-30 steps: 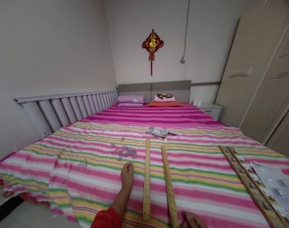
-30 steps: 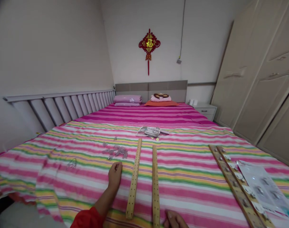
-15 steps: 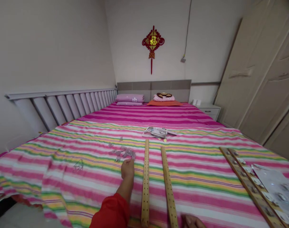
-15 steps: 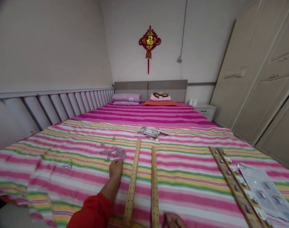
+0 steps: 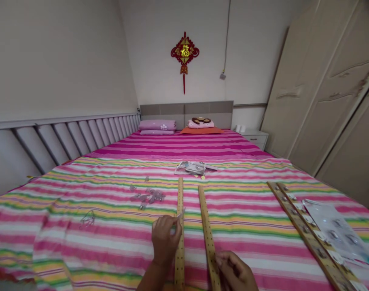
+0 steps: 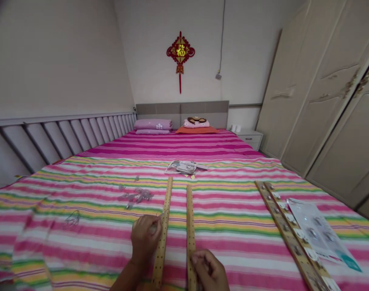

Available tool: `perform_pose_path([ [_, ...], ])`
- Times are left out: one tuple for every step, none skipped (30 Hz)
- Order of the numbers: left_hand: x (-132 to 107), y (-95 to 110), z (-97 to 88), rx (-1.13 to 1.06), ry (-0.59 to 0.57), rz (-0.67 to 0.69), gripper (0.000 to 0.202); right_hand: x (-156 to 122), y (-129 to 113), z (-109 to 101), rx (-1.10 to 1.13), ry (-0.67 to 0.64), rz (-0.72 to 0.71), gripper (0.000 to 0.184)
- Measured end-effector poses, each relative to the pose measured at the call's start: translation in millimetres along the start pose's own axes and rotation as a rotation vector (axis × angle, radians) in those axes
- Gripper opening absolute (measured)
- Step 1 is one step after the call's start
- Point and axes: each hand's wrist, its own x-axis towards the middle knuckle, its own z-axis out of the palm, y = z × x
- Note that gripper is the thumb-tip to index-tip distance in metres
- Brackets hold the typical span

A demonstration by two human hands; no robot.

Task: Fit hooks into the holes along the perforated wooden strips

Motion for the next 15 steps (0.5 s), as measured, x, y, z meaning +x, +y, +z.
perform_pose_path([
  [-0.8, 8.7, -5.0, 0.01, -0.001, 0.092, 0.009, 1.6, -3.5, 2.2, -0.009, -0.014, 0.001, 0.049],
  [-2.6, 16.8, -9.1, 0.007, 0.001, 0.165, 0.01, 2.9, -6.4, 4.5, -0.01, -0.019, -0.003, 0.05],
  [-5.4, 24.2, -12.4, -0.003, -0.002, 0.218, 0.011, 3.8, -8.9, 7.1, -0.002, -0.018, -0.009, 0.051],
  [-9.0, 30.7, -14.9, -0.013, -0.003, 0.251, 0.011, 4.3, -10.8, 9.7, 0.009, -0.023, -0.014, 0.051],
  [-13.3, 36.3, -16.7, -0.02, -0.004, 0.271, 0.011, 4.2, -12.1, 12.3, 0.024, -0.031, -0.018, 0.051],
  [-17.9, 41.0, -18.0, -0.022, -0.005, 0.281, 0.011, 3.9, -12.8, 14.7, 0.041, -0.039, -0.023, 0.05],
  [-22.4, 45.0, -19.0, -0.023, -0.004, 0.284, 0.012, 3.2, -12.8, 16.8, 0.057, -0.046, -0.029, 0.049],
  [-26.6, 48.4, -19.7, -0.022, -0.006, 0.284, 0.012, 2.4, -12.1, 18.5, 0.073, -0.051, -0.034, 0.049],
  [-30.2, 51.3, -20.3, -0.021, -0.011, 0.286, 0.012, 1.6, -10.9, 19.6, 0.09, -0.054, -0.038, 0.048],
  [-33.2, 53.9, -20.8, -0.024, -0.018, 0.292, 0.012, 0.9, -9.3, 20.1, 0.11, -0.053, -0.041, 0.048],
  [-35.6, 56.2, -21.3, -0.029, -0.029, 0.298, 0.011, 0.4, -7.5, 20.0, 0.129, -0.046, -0.041, 0.048],
  [-37.5, 58.3, -21.9, -0.037, -0.04, 0.306, 0.011, 0.1, -5.7, 19.4, 0.146, -0.035, -0.039, 0.047],
  [-39.0, 60.3, -22.6, -0.045, -0.051, 0.319, 0.011, -0.1, -4.4, 18.5, 0.16, -0.018, -0.035, 0.047],
  [-40.3, 62.1, -23.3, -0.054, -0.06, 0.334, 0.011, -0.2, -3.6, 17.3, 0.17, 0.003, -0.03, 0.047],
  [-41.5, 63.7, -24.0, -0.064, -0.071, 0.348, 0.011, -0.4, -3.5, 16.1, 0.174, 0.028, -0.024, 0.047],
])
